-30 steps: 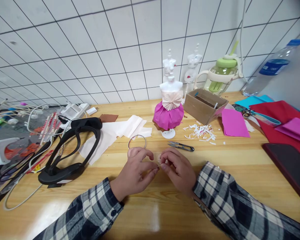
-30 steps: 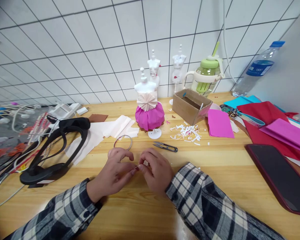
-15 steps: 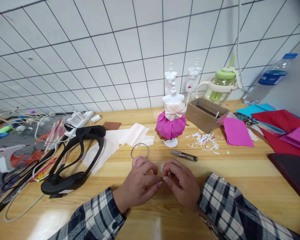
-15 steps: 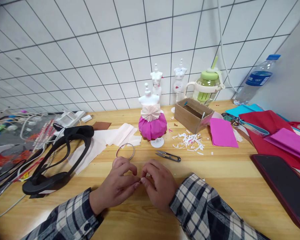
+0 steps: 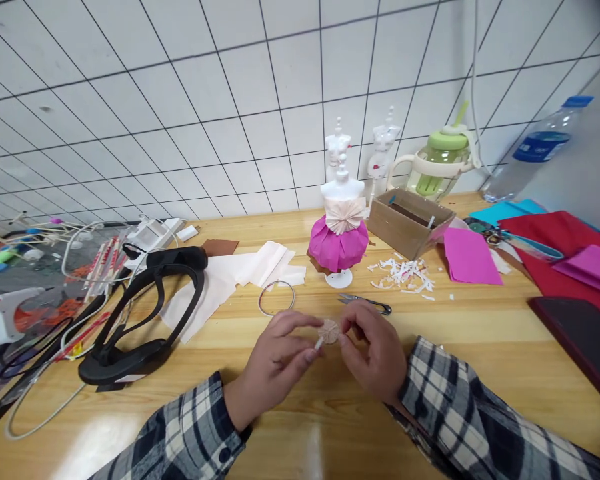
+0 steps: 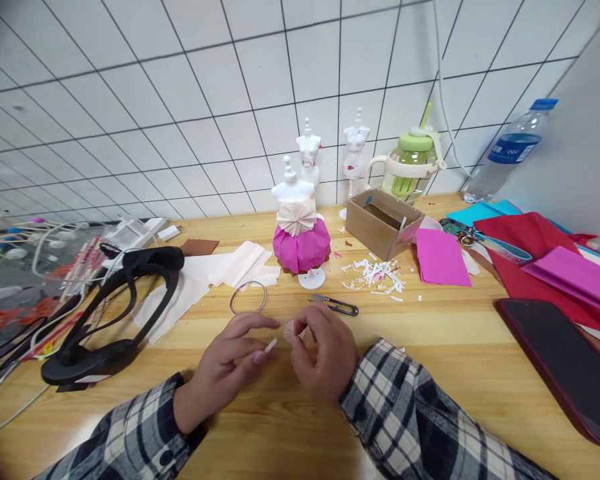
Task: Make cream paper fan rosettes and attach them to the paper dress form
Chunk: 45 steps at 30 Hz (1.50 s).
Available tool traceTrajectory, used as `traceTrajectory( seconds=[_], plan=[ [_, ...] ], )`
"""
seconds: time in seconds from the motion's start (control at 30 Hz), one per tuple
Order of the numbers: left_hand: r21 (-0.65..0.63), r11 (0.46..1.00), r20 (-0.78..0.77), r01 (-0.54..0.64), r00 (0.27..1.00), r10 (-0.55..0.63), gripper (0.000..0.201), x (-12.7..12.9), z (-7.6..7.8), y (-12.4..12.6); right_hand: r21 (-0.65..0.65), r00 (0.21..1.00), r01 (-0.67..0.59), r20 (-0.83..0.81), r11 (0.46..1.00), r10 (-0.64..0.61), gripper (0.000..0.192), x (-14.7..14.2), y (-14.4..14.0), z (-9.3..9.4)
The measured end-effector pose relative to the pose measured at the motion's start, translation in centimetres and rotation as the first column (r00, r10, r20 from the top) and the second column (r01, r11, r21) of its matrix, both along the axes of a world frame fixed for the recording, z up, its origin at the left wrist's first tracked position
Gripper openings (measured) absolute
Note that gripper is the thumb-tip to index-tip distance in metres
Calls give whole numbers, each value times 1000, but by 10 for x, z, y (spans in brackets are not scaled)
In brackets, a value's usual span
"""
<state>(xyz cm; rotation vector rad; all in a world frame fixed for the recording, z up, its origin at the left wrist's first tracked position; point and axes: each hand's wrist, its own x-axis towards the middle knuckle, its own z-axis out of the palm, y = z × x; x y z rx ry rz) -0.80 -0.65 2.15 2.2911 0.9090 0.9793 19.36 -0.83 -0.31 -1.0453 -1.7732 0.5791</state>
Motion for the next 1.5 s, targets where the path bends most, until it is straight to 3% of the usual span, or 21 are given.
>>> traceTrajectory(
  seconds=[0.13,0.6,0.77,1.03,1.33,1.5],
  plan=[
    [-137,990,78,-31,996,42,27,0,-10,3,159,994,-43,103,986,26,8,0,-1,-1],
    [64,998,-55,16,998,-13,34,2,-14,4,251,951,-9,303,968,-70,6,1,3,-2],
    [77,997,-130,13,992,-2,30,1,-13,3,176,966,26,249,984,-70,5,-3,2,-3],
    [67,998,-188,5,982,8,23,0,-13,4,-163,994,3,111,987,16,8,-8,2,-3],
    [98,995,-116,-29,992,41,19,3,-9,9,-176,995,-97,16,979,102,9,-7,0,-1],
    [101,993,-74,-62,995,70,16,5,-9,11,-89,993,-110,27,990,113,12,-7,-2,-4]
  ],
)
